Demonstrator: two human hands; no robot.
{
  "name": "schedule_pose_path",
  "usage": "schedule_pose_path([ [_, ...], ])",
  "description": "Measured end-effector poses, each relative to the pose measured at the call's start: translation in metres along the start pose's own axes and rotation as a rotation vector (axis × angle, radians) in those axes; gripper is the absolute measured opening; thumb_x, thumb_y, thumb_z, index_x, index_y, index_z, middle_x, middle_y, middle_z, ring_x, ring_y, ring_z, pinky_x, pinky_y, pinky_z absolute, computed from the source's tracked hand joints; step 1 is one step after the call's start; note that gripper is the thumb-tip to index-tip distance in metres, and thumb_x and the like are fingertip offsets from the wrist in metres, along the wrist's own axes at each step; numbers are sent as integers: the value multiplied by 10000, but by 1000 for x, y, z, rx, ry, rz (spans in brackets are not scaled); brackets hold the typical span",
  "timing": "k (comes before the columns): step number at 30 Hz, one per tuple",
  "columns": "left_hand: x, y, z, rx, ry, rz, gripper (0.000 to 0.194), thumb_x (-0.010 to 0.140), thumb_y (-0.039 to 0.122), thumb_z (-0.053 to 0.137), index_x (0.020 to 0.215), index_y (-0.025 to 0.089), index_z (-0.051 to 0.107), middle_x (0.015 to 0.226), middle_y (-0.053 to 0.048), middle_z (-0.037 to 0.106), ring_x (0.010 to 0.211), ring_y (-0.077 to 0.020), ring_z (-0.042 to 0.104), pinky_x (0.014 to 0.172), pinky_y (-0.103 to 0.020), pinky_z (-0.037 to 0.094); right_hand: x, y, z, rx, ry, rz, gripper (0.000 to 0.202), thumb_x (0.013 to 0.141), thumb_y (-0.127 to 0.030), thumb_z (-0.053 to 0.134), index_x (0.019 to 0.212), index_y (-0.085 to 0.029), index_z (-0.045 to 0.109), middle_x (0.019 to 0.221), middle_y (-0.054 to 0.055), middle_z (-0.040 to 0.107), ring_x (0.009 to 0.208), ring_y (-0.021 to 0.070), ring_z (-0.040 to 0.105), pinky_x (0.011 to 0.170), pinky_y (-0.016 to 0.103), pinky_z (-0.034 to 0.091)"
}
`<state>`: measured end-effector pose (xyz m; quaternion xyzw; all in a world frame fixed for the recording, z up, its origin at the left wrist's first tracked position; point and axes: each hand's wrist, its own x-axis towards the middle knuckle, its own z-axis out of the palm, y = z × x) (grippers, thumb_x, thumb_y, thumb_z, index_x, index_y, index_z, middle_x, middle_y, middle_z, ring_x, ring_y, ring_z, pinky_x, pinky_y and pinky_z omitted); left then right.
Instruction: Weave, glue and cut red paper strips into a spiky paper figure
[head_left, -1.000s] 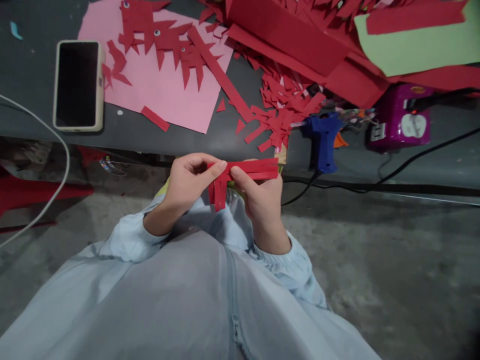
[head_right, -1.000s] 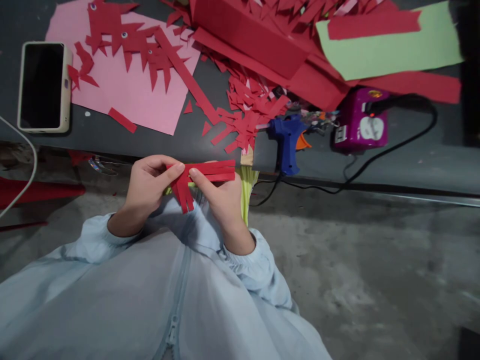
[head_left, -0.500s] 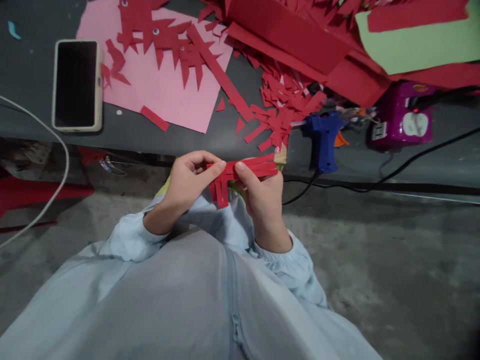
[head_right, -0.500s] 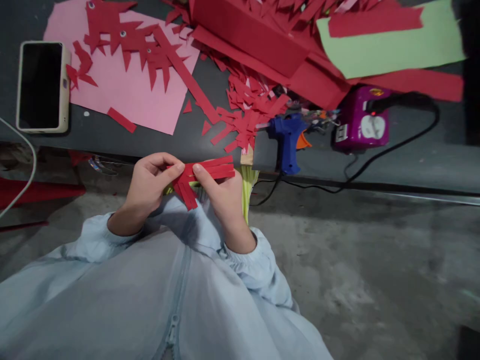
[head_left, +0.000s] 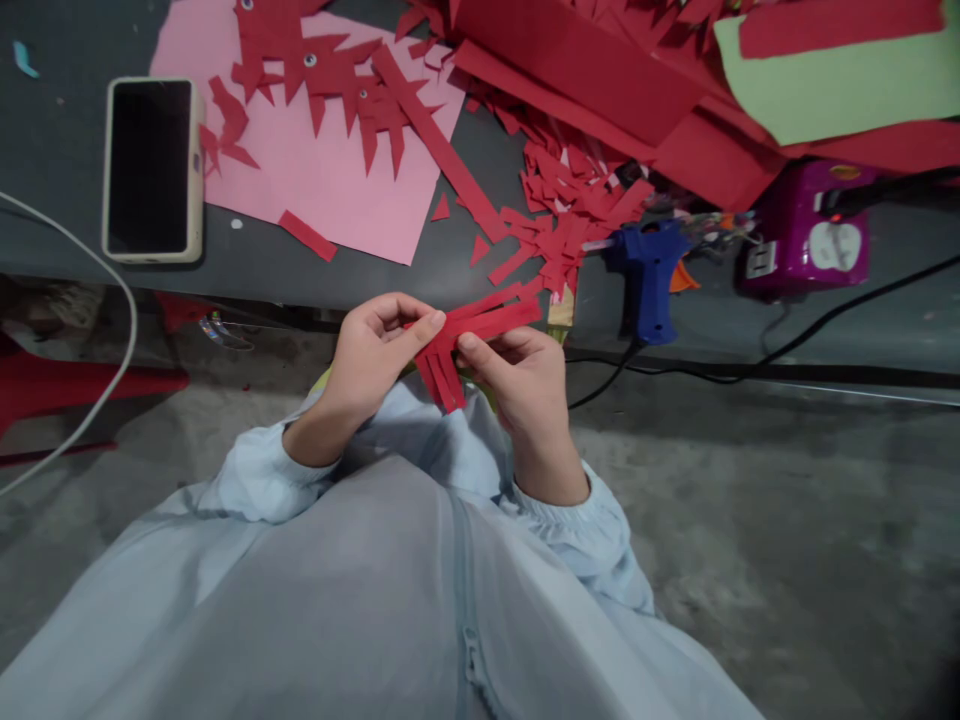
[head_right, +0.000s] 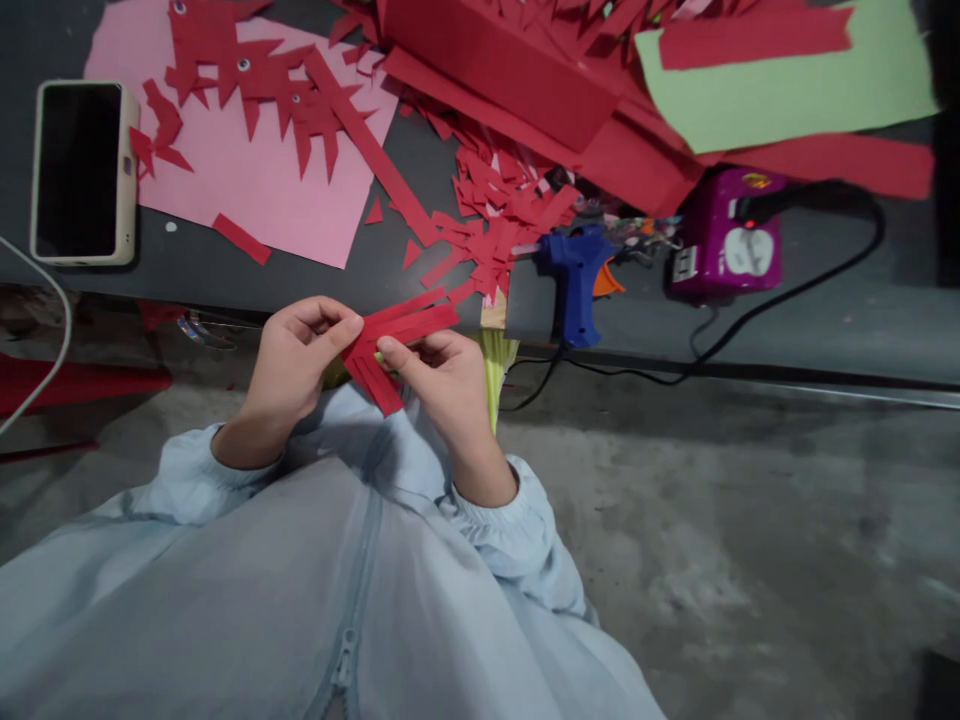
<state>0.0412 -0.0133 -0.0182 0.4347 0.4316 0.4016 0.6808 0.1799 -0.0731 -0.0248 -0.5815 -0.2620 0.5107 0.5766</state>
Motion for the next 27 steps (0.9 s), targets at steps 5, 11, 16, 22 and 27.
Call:
schedule_pose_path([
  [5,-2,-3,-5,73,-93,-76,303,759,432,831,739,161,698,686,17,694,591,-71,609,577,-182,497,1,1,-1,-30,39,-19,371,626,-546,882,680,-210,735,598,-14,707,516,106,617,511,232,523],
  [11,-4,-1,-5,83,-106,-65,277,777,393,819,702,162,686,667,24,691,579,-64,588,575,-183,478,1,5,-2,-44,46,-40,358,668,-536,862,659,-212,709,605,-18,704,535,105,622,518,224,518],
  [16,-5,2,-6,144,-108,-113,302,766,433,816,705,160,703,658,17,679,570,-72,570,554,-196,448,1,3,-3,-93,58,-35,386,684,-548,843,612,-208,675,583,-25,671,524,96,571,486,216,464],
  [22,-6,0,-5,192,-101,-125,321,753,470,811,729,160,730,693,-2,691,596,-87,578,569,-211,451,1,-3,-1,-57,34,-26,376,694,-557,826,624,-212,693,580,-37,664,489,75,525,499,216,468],
  [27,-6,3,-5,226,-88,-122,298,734,437,829,714,158,728,685,5,684,594,-84,565,562,-207,434,0,-2,-3,-53,15,-15,299,645,-482,872,636,-217,733,600,-31,682,524,84,562,494,207,464],
])
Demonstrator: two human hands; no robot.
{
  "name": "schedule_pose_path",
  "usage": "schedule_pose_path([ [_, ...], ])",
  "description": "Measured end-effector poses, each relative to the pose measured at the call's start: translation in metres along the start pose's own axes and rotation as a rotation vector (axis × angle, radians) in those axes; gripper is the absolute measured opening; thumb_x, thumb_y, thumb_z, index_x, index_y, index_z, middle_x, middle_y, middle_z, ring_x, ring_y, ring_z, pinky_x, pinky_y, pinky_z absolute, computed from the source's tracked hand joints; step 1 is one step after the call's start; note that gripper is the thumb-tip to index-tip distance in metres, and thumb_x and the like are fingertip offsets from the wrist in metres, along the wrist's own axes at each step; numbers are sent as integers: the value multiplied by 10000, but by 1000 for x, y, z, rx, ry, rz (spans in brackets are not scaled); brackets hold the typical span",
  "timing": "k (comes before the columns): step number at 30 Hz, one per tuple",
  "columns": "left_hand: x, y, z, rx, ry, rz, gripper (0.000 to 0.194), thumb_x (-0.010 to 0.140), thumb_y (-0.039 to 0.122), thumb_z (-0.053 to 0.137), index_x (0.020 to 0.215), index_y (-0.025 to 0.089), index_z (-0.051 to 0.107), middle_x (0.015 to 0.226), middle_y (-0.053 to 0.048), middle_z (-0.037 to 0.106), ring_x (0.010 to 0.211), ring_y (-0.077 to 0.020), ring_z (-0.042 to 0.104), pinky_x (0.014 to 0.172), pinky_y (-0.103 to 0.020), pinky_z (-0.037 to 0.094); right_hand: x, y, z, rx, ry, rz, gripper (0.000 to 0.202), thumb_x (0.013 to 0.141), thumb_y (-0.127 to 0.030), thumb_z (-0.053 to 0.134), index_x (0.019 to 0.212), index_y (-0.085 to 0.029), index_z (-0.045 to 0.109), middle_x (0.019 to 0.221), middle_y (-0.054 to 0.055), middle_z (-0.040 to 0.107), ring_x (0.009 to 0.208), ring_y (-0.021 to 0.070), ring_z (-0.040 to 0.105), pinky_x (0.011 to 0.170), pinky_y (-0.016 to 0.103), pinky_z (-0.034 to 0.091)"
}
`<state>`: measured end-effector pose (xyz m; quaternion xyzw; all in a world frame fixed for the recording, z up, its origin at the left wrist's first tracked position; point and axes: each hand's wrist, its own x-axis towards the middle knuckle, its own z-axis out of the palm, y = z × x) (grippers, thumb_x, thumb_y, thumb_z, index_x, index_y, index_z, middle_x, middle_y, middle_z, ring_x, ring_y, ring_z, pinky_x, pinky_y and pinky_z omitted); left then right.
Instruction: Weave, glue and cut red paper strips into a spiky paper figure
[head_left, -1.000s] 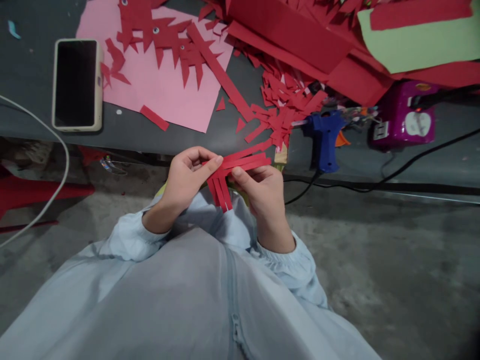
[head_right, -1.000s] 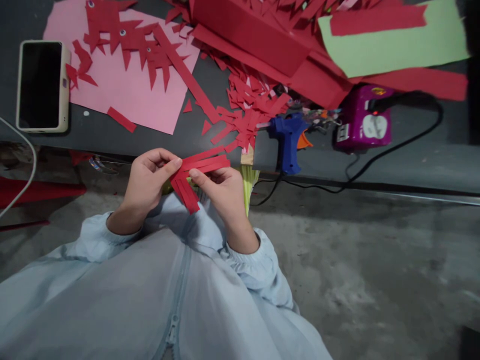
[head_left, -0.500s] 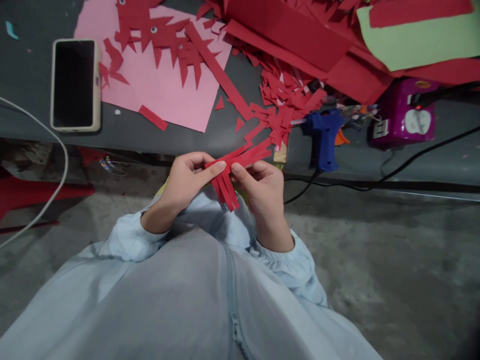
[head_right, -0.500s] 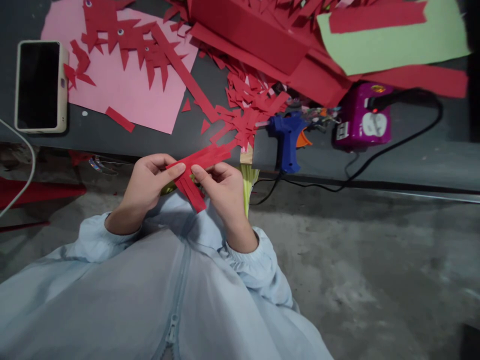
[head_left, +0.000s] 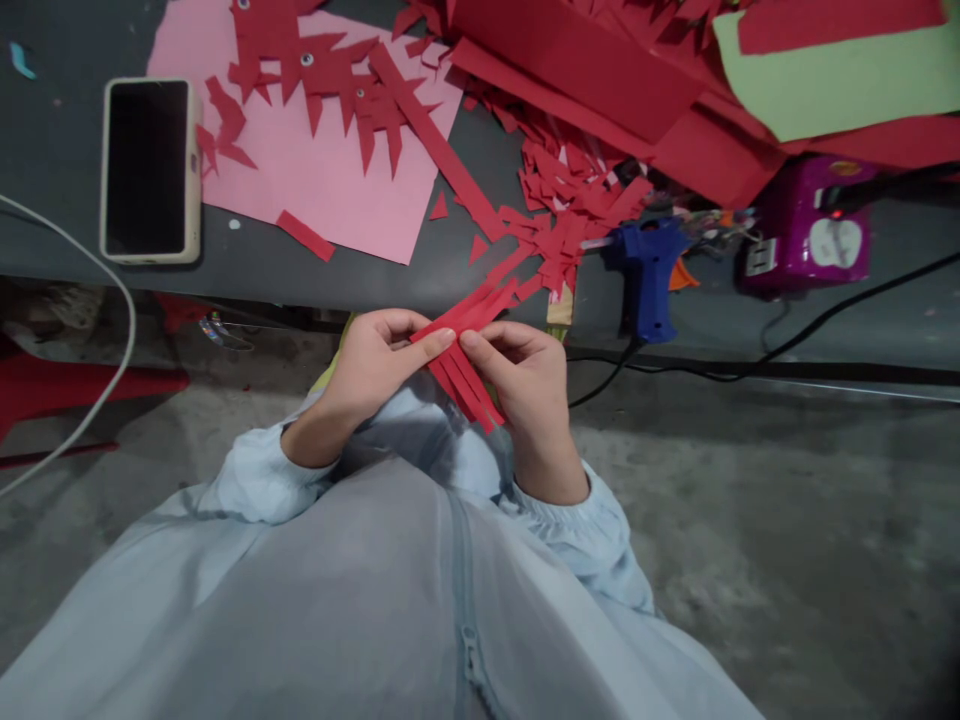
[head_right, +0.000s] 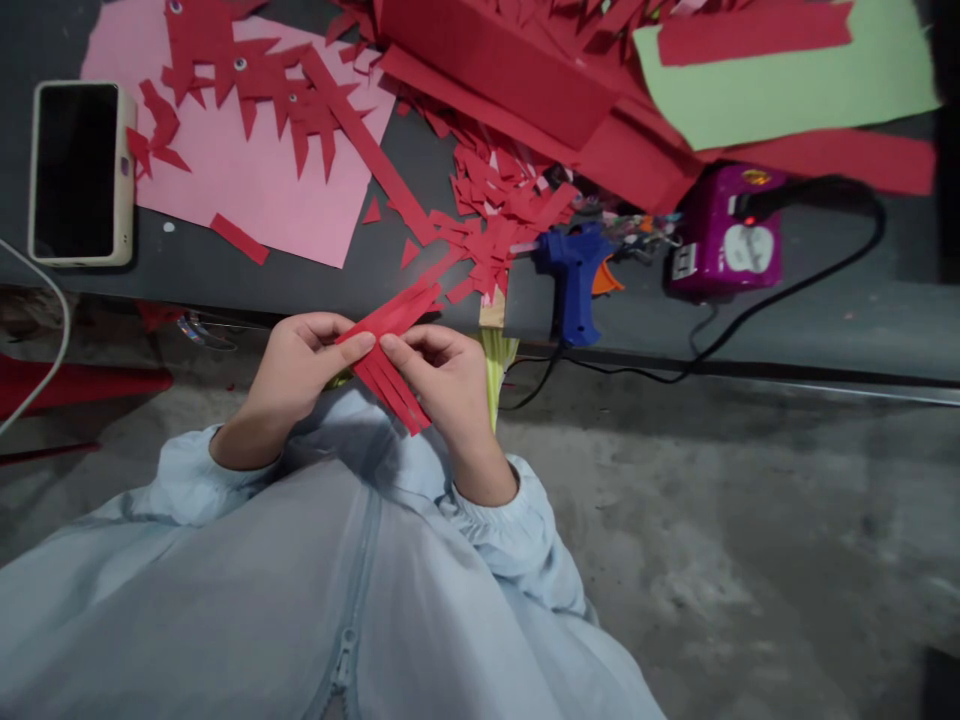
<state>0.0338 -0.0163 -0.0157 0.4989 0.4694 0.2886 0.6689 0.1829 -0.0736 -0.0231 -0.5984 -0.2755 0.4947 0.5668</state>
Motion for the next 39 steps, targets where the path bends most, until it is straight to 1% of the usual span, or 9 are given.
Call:
schedule_pose_path([
  [5,0,5,1,-27,-36,-38,282,668,395,878,717,156,737,665,11,683,582,-86,565,553,-213,431,0,2,-1,0,8,-18,269,687,-450,851,636,-218,726,606,-36,674,526,79,552,510,206,468],
  [8,-1,8,4,-53,-45,-87,329,618,421,903,710,152,738,663,3,689,582,-97,574,566,-231,461,0,1,0,-4,22,-6,275,689,-465,846,651,-220,726,615,-36,674,535,86,554,518,213,474],
  [15,-2,12,5,-10,-51,-94,339,605,432,907,687,150,736,649,1,688,586,-106,588,567,-233,477,0,-4,0,-73,-5,-3,298,667,-458,844,583,-208,706,553,-38,627,507,83,505,480,213,418],
  [18,-4,10,4,-48,-125,-119,326,587,378,923,761,152,765,722,-18,736,650,-133,647,618,-246,512,1,-4,0,-58,18,-16,292,696,-454,826,591,-209,709,539,-43,618,495,79,490,499,219,439],
  [21,-5,8,5,-80,-193,-116,298,625,371,905,794,159,779,784,-32,766,716,-152,684,698,-269,545,2,-3,2,-27,65,-48,324,702,-466,824,572,-205,682,518,-53,585,477,67,455,496,215,431],
  [24,-5,6,6,-47,-170,-99,262,665,392,877,721,161,767,725,-19,746,652,-133,650,647,-256,518,2,-4,3,-20,92,-65,347,706,-483,820,565,-206,665,510,-57,566,469,65,438,489,216,424],
  [28,-4,7,6,28,-141,-89,318,708,433,834,615,153,717,604,-12,676,561,-114,577,554,-248,450,1,-4,6,-8,108,-74,339,709,-476,817,562,-210,668,502,-58,559,464,67,436,490,220,430],
  [34,-2,2,8,-5,-111,-55,337,680,458,854,627,155,714,606,-6,665,571,-110,567,550,-246,444,0,-3,8,-37,134,-92,323,714,-489,809,582,-220,689,526,-51,585,489,76,471,509,228,452],
  [39,-2,-4,12,-77,-58,-34,367,646,491,880,623,159,724,603,-7,672,554,-101,560,555,-249,463,0,-1,8,-56,161,-109,349,722,-527,797,583,-222,699,507,-51,558,478,76,460,503,235,444],
])
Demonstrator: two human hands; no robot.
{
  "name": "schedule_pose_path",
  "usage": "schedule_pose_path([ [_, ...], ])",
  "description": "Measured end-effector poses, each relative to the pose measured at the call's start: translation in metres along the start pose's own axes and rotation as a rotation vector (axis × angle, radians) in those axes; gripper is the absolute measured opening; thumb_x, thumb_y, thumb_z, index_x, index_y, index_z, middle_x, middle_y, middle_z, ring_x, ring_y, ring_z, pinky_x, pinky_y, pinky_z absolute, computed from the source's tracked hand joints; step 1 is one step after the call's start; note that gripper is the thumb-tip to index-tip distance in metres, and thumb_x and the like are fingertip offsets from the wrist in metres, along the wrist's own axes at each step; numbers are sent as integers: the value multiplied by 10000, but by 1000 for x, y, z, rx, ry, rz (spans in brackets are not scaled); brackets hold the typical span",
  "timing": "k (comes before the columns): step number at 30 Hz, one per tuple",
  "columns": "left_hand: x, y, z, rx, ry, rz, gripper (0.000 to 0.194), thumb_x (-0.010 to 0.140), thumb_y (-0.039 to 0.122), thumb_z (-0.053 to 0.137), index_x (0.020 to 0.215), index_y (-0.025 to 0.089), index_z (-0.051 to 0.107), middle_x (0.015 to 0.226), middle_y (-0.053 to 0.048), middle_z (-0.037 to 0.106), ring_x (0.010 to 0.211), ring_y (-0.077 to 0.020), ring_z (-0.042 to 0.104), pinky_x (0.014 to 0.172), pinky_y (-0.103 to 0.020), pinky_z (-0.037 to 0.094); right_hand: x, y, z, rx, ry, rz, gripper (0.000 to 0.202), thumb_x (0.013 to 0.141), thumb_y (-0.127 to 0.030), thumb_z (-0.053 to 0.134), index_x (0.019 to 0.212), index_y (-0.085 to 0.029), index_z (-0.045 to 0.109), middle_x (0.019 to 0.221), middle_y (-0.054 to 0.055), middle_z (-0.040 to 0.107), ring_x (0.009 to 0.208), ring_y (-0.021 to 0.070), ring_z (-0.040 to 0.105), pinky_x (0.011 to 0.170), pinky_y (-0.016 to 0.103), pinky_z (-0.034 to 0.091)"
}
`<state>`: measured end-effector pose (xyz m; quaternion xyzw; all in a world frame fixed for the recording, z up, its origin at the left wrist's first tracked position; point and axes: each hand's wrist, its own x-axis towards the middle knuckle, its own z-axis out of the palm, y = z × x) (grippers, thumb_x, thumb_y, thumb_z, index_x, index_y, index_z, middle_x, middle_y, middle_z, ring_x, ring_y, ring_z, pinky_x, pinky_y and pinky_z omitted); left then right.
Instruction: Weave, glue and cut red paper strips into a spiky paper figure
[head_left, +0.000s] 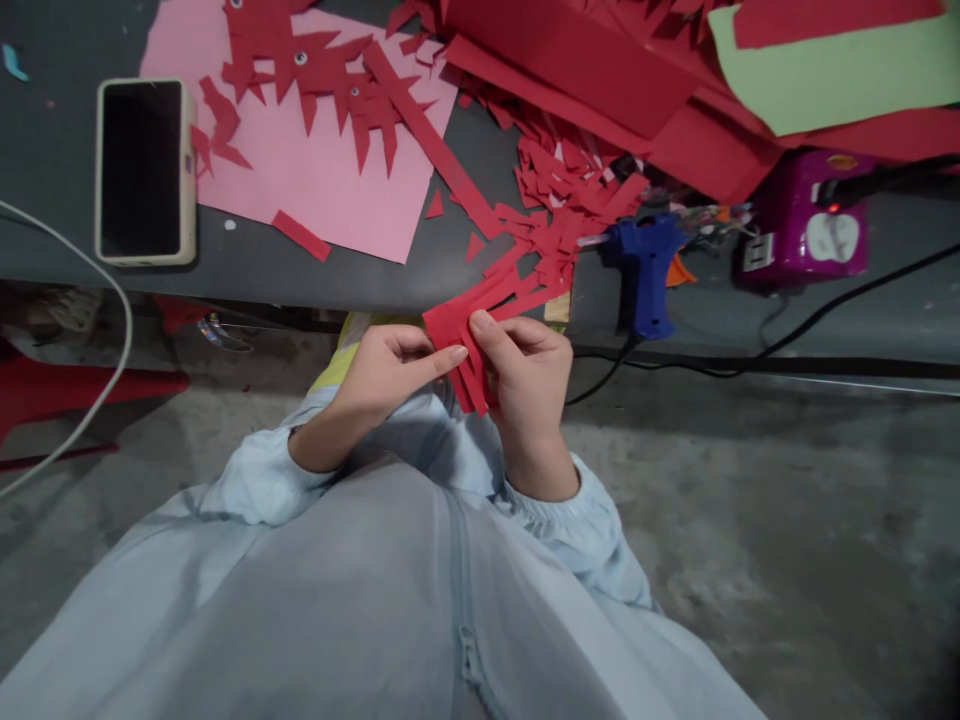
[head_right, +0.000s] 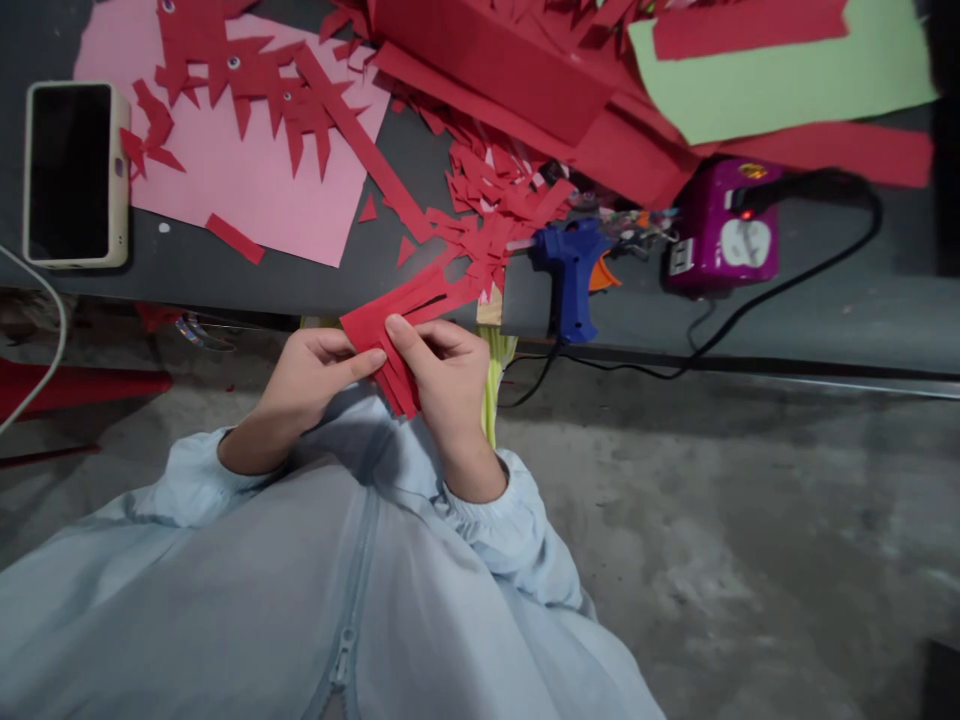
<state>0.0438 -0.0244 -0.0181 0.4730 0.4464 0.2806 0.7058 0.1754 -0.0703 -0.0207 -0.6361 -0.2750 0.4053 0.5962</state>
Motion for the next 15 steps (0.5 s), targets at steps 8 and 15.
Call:
schedule_pose_path([
  [8,-2,1,5,-104,8,16,357,628,511,895,730,185,791,740,-26,760,670,-138,658,701,-289,557,-2,1,3,0,44,-36,325,722,-512,807,591,-226,728,540,-42,594,511,85,488,513,243,442],
  [15,-1,0,6,-89,29,-5,350,607,493,908,669,178,769,683,-16,734,617,-122,625,634,-275,529,-3,0,6,-28,67,-60,365,732,-524,789,549,-227,685,510,-51,536,498,80,458,519,248,437],
])
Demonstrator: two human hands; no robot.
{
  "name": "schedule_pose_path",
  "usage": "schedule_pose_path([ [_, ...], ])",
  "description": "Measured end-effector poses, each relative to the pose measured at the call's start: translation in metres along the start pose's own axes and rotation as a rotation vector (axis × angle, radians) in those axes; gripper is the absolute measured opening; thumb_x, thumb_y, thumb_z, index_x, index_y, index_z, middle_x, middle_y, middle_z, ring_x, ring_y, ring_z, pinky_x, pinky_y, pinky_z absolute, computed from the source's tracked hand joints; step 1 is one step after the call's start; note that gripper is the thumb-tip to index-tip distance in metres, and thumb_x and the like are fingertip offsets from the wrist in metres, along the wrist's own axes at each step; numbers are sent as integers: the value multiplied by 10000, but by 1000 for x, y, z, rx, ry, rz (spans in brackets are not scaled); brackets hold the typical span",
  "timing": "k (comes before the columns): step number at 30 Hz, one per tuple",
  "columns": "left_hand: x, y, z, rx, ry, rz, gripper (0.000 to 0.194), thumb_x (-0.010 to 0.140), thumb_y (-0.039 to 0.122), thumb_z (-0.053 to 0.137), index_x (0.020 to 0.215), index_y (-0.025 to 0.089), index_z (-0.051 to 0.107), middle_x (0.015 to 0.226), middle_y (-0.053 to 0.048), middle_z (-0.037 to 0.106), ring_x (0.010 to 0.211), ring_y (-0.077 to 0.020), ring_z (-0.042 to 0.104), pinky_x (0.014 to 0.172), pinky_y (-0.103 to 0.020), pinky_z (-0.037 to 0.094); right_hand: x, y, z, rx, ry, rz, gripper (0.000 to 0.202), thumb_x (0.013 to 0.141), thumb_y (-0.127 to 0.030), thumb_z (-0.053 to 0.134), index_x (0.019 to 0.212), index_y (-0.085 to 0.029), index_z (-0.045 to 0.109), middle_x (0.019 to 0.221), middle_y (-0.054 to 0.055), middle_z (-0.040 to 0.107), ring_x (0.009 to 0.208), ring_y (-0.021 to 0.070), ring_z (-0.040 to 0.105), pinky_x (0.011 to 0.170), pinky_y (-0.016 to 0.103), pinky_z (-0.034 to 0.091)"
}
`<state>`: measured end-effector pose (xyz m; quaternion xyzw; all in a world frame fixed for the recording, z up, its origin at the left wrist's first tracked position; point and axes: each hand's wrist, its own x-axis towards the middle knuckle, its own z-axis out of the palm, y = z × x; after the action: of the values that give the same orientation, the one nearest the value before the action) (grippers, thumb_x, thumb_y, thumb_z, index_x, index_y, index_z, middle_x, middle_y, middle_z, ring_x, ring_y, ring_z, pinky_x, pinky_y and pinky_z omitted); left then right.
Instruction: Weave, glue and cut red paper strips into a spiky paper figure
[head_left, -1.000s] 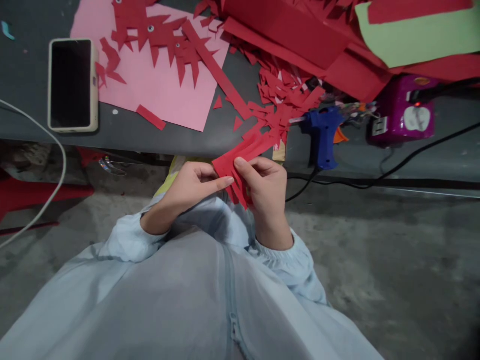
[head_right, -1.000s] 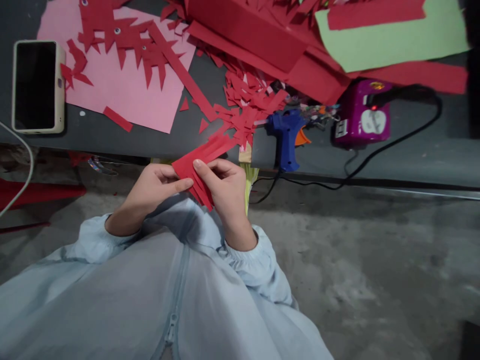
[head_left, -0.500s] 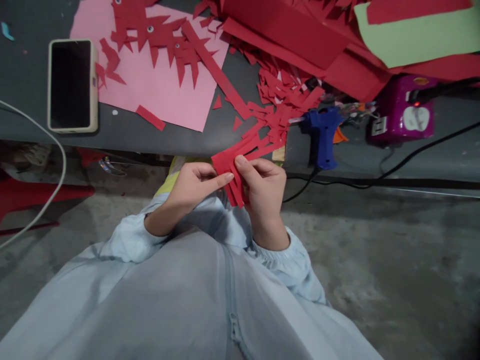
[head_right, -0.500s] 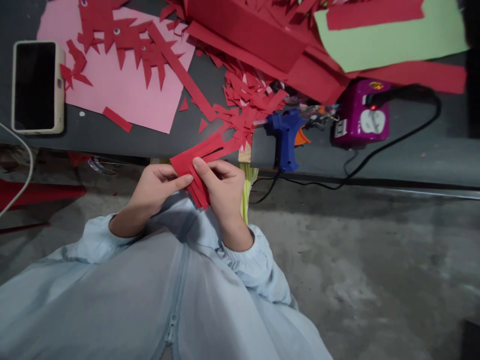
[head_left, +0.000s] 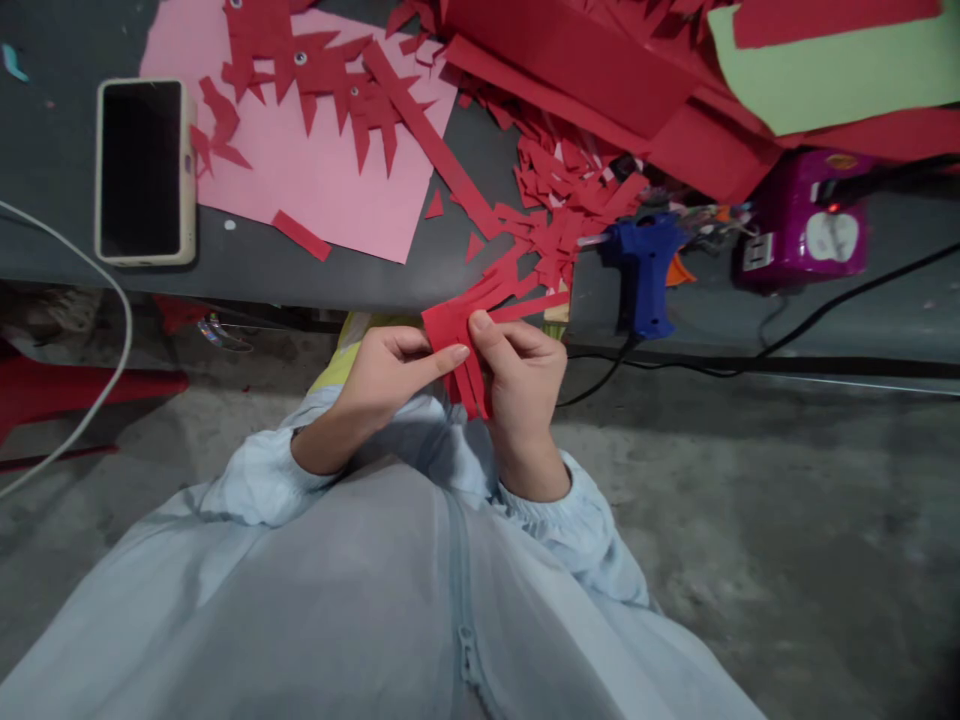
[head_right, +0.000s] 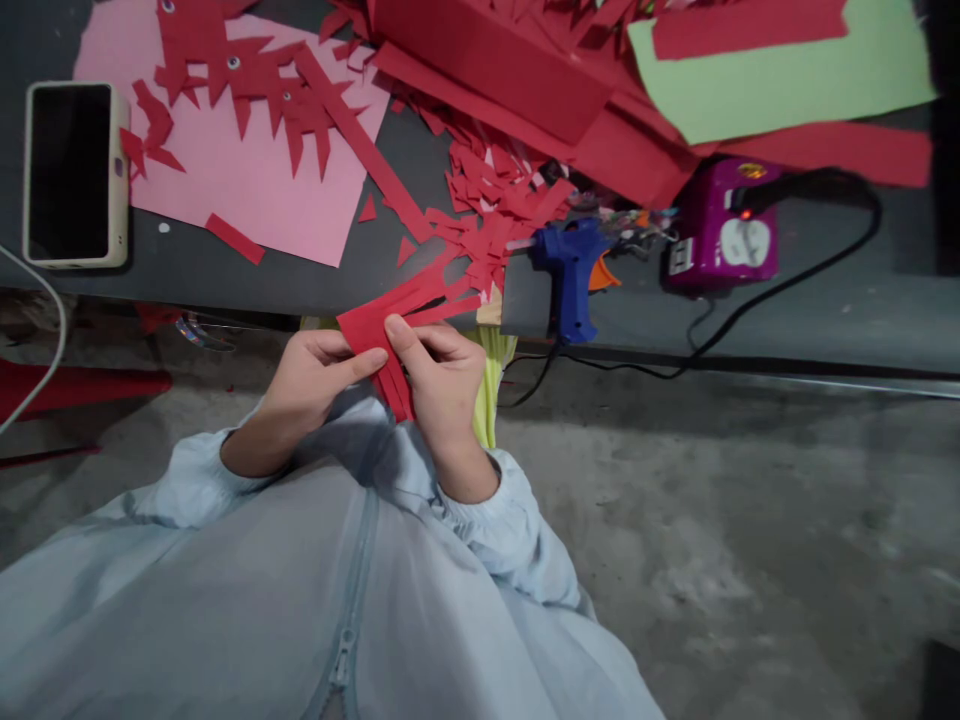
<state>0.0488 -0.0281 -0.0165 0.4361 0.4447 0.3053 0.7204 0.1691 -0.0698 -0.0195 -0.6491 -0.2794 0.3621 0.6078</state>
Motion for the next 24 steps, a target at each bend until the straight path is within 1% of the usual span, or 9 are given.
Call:
schedule_pose_path([
  [7,0,-1,-2,44,-8,1,412,619,557,886,580,183,719,592,1,675,550,-108,570,556,-267,473,2,1,-2,52,-12,31,349,707,-527,809,569,-224,706,525,-49,559,494,73,443,501,236,419],
  [12,0,0,-3,76,-21,13,424,640,564,876,550,187,702,558,1,651,535,-113,557,551,-280,459,4,0,-2,106,-43,32,341,718,-495,818,551,-223,698,505,-61,528,475,59,408,493,221,406],
  [15,0,0,-4,70,-32,19,426,653,564,871,555,184,706,558,-4,652,544,-120,571,561,-286,464,4,-1,-3,141,-67,44,369,715,-509,826,542,-216,683,498,-63,515,466,54,401,479,211,395],
  [17,0,0,-5,61,-41,17,432,655,570,867,560,179,710,565,-8,661,548,-120,580,567,-284,469,5,-1,-5,151,-109,69,393,729,-539,811,551,-213,682,501,-60,523,462,56,416,470,211,392],
  [19,0,0,-5,57,-44,11,436,657,573,864,559,177,711,563,-7,664,548,-121,587,567,-280,473,6,-2,-6,147,-176,116,397,732,-568,799,578,-214,702,519,-49,565,472,70,468,470,219,411],
  [21,0,-1,-5,56,-45,7,433,662,565,863,554,176,705,554,-3,661,545,-121,591,560,-273,474,6,-3,-7,131,-231,165,379,708,-570,815,605,-216,725,541,-37,614,484,90,523,473,231,438],
  [22,0,-2,-5,56,-47,6,432,662,558,865,549,175,700,550,1,658,541,-118,589,553,-267,471,6,-4,-7,122,-238,174,369,689,-562,831,608,-215,731,543,-33,627,481,95,536,469,233,442],
  [24,1,-2,-5,59,-54,-6,430,659,542,870,538,171,691,543,7,655,531,-107,582,541,-252,463,6,-5,-7,104,-214,155,357,669,-536,851,585,-213,726,525,-35,626,461,89,526,455,228,429],
])
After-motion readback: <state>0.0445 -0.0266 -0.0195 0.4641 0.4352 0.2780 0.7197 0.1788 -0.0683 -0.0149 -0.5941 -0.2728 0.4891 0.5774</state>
